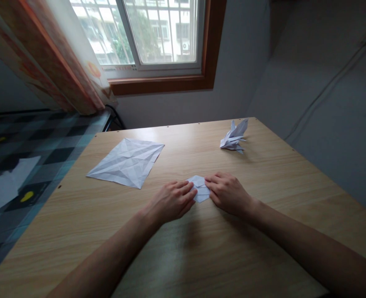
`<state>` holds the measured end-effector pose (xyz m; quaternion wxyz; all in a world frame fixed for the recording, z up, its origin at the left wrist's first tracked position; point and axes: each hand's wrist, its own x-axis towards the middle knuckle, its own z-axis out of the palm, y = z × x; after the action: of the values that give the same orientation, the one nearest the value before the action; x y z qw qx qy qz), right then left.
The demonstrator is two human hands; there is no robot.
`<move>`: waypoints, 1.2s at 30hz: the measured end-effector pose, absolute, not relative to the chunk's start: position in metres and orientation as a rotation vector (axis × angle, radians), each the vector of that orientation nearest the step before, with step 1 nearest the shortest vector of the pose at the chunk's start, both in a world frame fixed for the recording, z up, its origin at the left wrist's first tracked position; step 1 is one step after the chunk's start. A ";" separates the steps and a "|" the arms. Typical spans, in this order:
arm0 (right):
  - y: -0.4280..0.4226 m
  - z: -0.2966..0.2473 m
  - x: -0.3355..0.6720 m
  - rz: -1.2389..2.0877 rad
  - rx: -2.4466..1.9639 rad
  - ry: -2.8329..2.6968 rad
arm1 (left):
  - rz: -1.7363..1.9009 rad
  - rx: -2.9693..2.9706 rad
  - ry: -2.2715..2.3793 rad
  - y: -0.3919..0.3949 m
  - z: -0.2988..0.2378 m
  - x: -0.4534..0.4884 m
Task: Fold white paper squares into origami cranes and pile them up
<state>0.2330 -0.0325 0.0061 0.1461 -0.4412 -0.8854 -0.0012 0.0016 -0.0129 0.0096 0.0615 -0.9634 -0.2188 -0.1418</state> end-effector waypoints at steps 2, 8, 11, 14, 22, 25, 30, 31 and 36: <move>-0.031 0.006 0.234 0.033 -1.308 -2.499 | -0.429 -2.907 -0.656 -0.013 0.009 0.001; -0.024 0.002 0.232 0.266 -1.435 -2.195 | -0.408 -2.897 -0.641 -0.011 0.007 0.001; -0.021 0.004 0.230 0.370 -1.531 -2.103 | -0.438 -2.886 -0.630 -0.011 0.006 0.002; -0.019 0.007 0.229 0.429 -1.571 -2.075 | -0.468 -2.886 -0.627 -0.011 0.005 0.004; -0.017 0.014 0.233 0.758 -1.575 -2.034 | -0.509 -2.959 -0.689 -0.012 0.008 0.006; -0.017 0.011 0.234 0.894 -1.475 -1.971 | -0.574 -2.966 -0.752 -0.011 0.007 0.004; -0.023 0.013 0.232 0.817 -1.263 -1.878 | -0.826 -2.775 -0.926 -0.010 0.005 0.002; -0.024 0.015 0.231 0.756 -1.228 -1.899 | -0.860 -2.744 -0.951 -0.010 0.005 0.002; -0.031 0.017 0.232 0.366 -1.005 -2.078 | -0.892 -2.692 -0.987 -0.010 0.005 0.003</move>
<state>0.2317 -0.0307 0.0172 0.3916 -0.3957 -0.8181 0.1443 0.0029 -0.0096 0.0052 0.0696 -0.8943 -0.3280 -0.2963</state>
